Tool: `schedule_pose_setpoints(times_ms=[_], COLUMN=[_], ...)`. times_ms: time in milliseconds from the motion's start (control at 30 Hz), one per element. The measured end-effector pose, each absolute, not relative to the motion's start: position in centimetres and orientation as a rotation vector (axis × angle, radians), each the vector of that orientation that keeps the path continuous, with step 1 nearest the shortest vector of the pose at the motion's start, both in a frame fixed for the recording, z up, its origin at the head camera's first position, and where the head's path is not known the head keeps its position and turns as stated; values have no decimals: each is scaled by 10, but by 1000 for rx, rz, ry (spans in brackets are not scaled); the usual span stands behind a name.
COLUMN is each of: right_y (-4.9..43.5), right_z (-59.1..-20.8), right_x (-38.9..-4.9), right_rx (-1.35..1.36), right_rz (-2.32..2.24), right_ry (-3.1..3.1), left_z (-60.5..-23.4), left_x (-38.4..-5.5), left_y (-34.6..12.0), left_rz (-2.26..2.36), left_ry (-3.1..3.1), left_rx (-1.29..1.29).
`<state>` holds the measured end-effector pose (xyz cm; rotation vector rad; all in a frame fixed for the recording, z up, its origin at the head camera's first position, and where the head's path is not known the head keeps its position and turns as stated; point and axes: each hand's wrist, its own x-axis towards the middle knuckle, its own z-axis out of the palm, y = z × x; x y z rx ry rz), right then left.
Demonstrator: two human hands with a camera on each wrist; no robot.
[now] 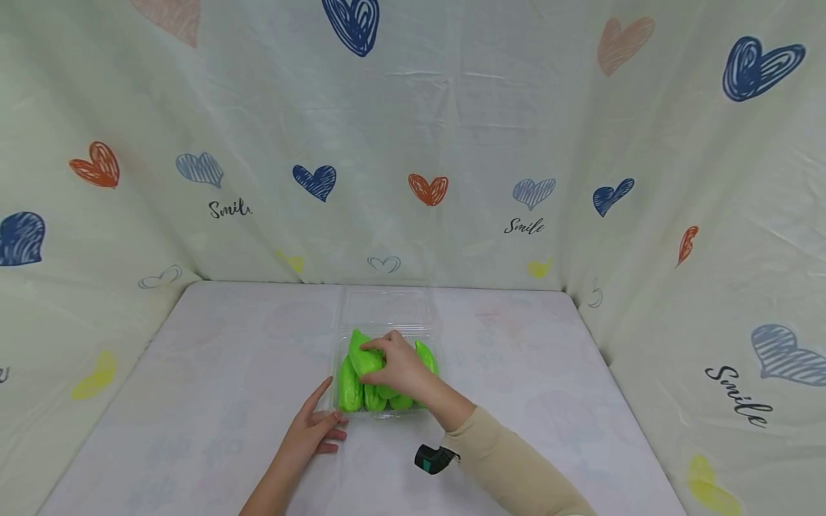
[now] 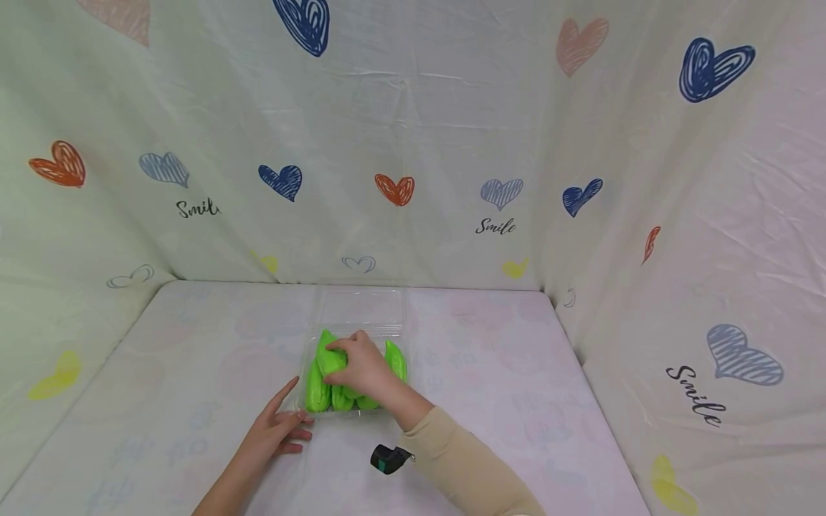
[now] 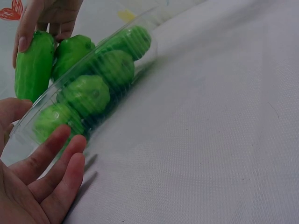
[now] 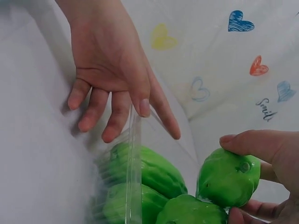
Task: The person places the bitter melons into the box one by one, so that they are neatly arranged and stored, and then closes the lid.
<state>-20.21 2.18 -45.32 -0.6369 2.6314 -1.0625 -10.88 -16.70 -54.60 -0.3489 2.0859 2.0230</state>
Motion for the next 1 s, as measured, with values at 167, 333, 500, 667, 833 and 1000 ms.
schedule_pose_setpoints(times_ms=[167,333,500,667,833,1000], right_y=[18,16,15,15,15,16], right_z=[-457,-463,-470,-473,-474,-477], right_x=[-201,-200,-199,-198,-196,-194], right_rx=[-675,-694,-730,-774,-793,-795], right_rz=[-1001,-932,-878,-803,-751,-737], right_ry=[2686,2723,2789,2862,2912,2928], left_z=[-545,-544,-545,-546,-546,-546], left_x=[-107,-107,-108,-109,-109,-109], left_y=[-167,-167,-168,-168,-168,-168], left_rz=[2024,2017,2015,2020,2016,2014], left_ry=[2090,2095,2093,2090,2093,2092], left_rx=[-338,-334,-338,-347,-342,-333])
